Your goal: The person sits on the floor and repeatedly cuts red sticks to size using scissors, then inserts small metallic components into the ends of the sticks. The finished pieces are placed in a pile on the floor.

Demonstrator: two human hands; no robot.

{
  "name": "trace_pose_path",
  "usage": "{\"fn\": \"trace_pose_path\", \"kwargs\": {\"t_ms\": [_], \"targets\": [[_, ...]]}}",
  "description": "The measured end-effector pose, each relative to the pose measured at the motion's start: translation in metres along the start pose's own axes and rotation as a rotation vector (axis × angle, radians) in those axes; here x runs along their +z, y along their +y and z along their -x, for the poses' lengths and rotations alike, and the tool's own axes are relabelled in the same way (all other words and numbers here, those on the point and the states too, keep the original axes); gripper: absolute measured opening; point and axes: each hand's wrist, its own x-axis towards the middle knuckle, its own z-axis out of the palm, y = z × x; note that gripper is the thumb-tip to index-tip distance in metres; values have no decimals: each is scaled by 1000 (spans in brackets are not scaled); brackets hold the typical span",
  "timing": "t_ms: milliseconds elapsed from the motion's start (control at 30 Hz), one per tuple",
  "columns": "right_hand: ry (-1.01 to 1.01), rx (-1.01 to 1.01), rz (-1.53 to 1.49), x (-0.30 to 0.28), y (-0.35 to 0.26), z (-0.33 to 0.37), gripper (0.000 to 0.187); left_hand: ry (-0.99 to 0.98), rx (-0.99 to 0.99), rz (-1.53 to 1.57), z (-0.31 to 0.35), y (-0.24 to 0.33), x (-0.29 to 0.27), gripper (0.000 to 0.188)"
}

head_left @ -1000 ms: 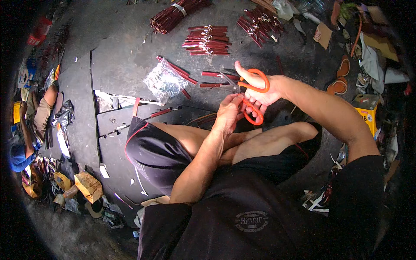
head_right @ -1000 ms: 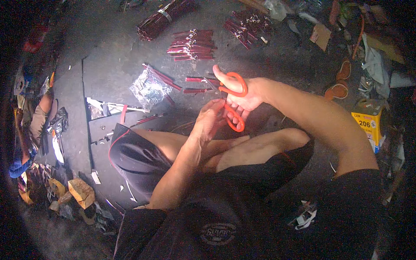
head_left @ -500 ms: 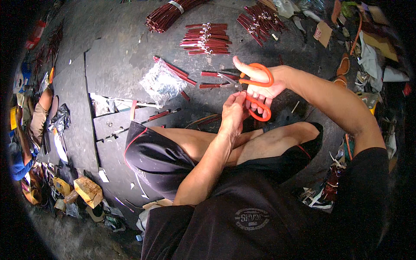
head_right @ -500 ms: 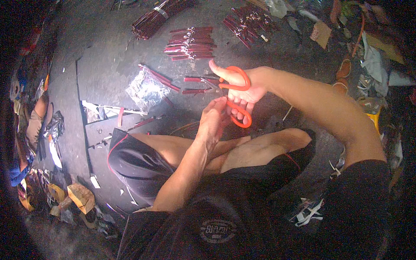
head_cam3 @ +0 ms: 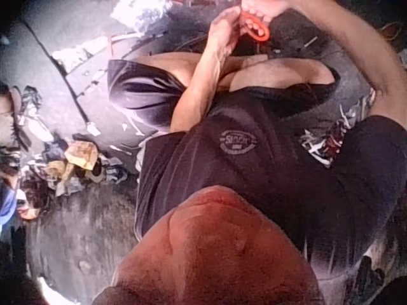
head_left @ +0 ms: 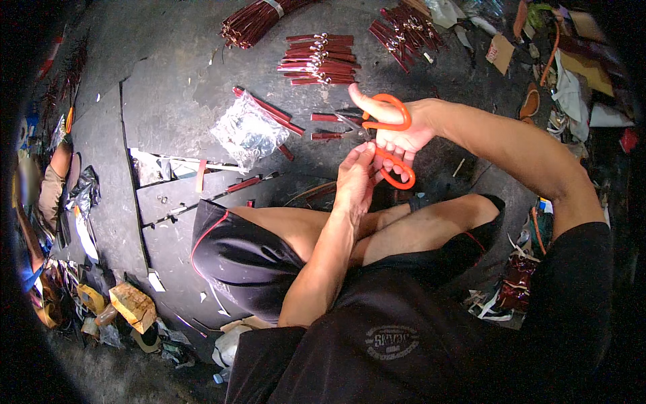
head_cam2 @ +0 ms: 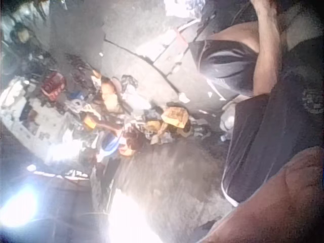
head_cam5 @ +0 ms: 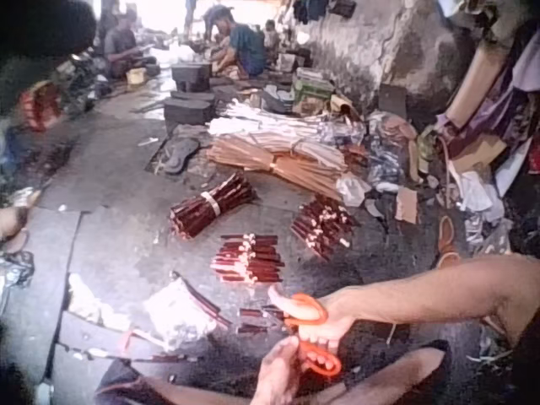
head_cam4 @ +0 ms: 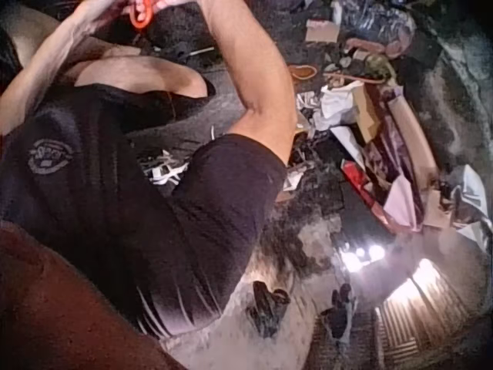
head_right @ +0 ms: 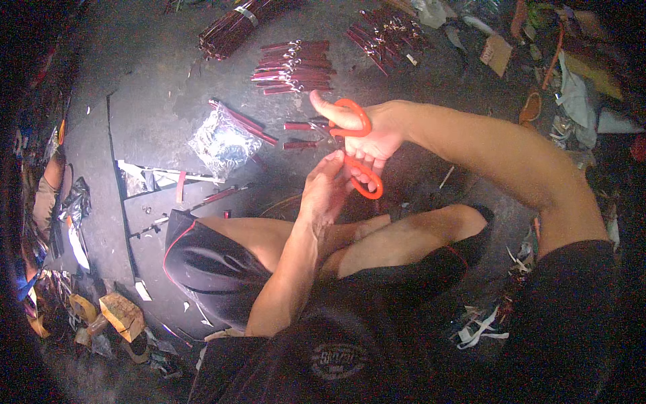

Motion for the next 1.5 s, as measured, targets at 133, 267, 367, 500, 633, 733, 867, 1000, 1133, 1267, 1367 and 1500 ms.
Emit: {"fn": "trace_pose_path", "kwargs": {"t_ms": [133,267,367,500,633,733,867,1000,1133,1267,1367,1500], "targets": [[43,-29,-48,10,8,-19,132,42,-3,-99,5,1,-13,26],[274,-198,-99,24,49,-29,125,28,-24,-243,4,-14,-30,27],[328,-379,-103,40,83,-35,121,173,86,-512,10,-14,-35,30],[300,-464,-128,69,110,-20,118,402,395,-714,15,12,-42,40],[287,-549,-93,87,122,-14,113,403,605,-758,33,41,-16,39],[276,-722,-126,97,133,-8,100,336,737,-840,45,56,-9,10],[228,-844,-44,94,140,-13,99,341,721,-768,56,67,3,12],[159,-906,-16,90,147,-11,104,251,660,-705,58,80,6,15],[50,-978,25,93,153,-8,109,254,616,-837,62,95,5,19],[157,-1021,222,120,159,43,108,580,1057,-833,63,165,-27,21],[801,-884,616,89,163,58,84,481,1028,-800,92,218,-34,23],[1446,-502,921,16,150,40,71,426,969,-848,129,215,5,24]]}}
